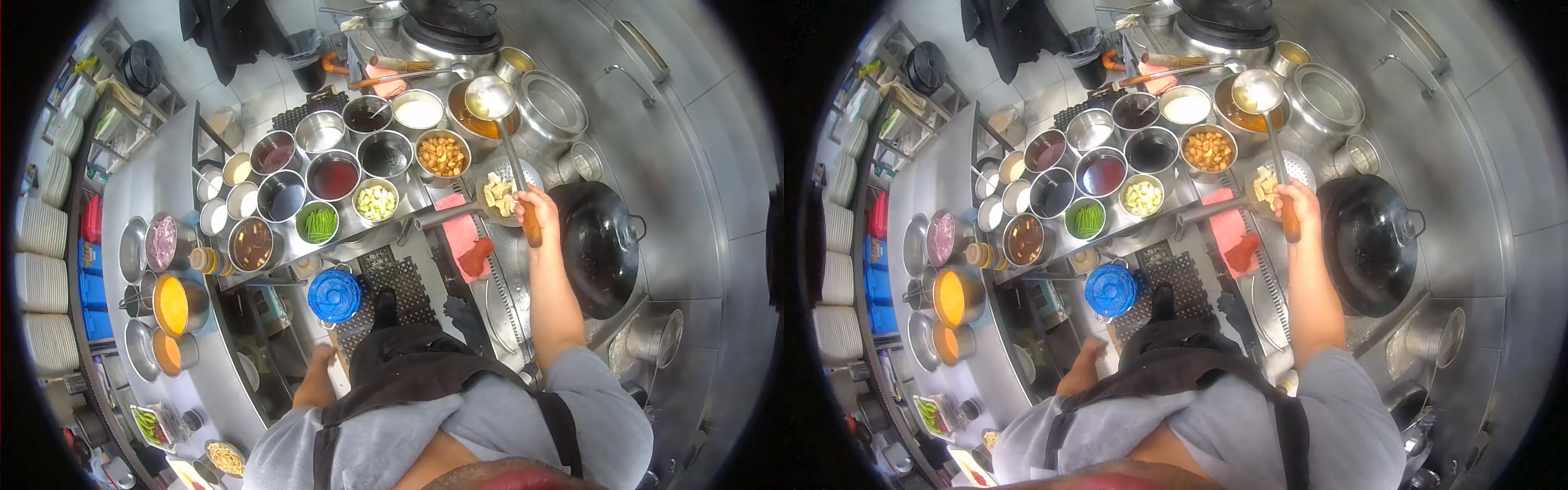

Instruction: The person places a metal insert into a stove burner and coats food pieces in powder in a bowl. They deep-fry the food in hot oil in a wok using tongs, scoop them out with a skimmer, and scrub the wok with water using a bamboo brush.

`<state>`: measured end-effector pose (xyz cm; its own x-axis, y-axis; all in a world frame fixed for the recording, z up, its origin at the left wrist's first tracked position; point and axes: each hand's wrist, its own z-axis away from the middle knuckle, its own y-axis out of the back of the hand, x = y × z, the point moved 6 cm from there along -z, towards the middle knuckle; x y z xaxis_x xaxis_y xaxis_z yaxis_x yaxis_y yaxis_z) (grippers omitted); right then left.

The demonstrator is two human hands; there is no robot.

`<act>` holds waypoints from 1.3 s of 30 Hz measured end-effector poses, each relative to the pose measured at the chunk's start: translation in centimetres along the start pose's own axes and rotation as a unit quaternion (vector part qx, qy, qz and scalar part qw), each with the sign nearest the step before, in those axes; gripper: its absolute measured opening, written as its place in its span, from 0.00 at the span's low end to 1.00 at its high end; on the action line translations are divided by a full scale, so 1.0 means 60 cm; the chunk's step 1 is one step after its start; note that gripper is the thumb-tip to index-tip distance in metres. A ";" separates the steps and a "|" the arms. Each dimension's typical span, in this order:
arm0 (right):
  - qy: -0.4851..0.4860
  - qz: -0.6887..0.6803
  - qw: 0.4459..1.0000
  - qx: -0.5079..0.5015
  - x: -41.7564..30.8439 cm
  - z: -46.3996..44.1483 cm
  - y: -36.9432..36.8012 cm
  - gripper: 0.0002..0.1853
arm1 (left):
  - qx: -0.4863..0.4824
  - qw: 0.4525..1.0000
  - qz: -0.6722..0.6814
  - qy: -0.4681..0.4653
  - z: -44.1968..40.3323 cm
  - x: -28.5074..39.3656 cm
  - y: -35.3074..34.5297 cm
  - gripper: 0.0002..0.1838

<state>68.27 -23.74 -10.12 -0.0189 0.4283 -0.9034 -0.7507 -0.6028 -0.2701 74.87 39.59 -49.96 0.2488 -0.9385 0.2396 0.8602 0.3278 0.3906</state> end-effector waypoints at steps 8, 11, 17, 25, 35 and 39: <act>0.031 -0.121 0.984 0.131 -0.004 0.202 0.141 0.21 | 0.169 0.966 -0.021 -0.193 0.014 0.246 0.129 0.23; 0.048 -0.123 0.982 0.136 0.010 0.306 0.221 0.07 | 0.219 0.944 -0.063 -0.239 0.141 0.261 0.130 0.23; 0.089 0.127 0.952 0.265 -0.006 0.487 0.305 0.30 | 0.519 0.793 0.253 -0.193 0.363 0.110 0.294 0.13; -0.020 0.344 0.879 0.329 0.068 0.517 0.321 0.27 | 0.663 0.714 0.147 -0.173 0.444 0.025 0.716 0.21; -0.004 0.322 0.860 0.395 0.068 0.492 0.258 0.17 | 0.507 0.855 -0.099 -0.044 0.183 0.157 0.997 0.37; 0.019 0.292 0.872 0.391 0.064 0.522 0.223 0.18 | 0.443 0.894 -0.063 -0.009 0.167 0.148 1.015 0.42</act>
<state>37.47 -9.06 -6.77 -0.5388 0.1690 -0.8253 -0.8414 -0.0606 0.5369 125.04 52.30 -15.15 0.1609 -0.9749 0.1539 0.1886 0.1834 0.9648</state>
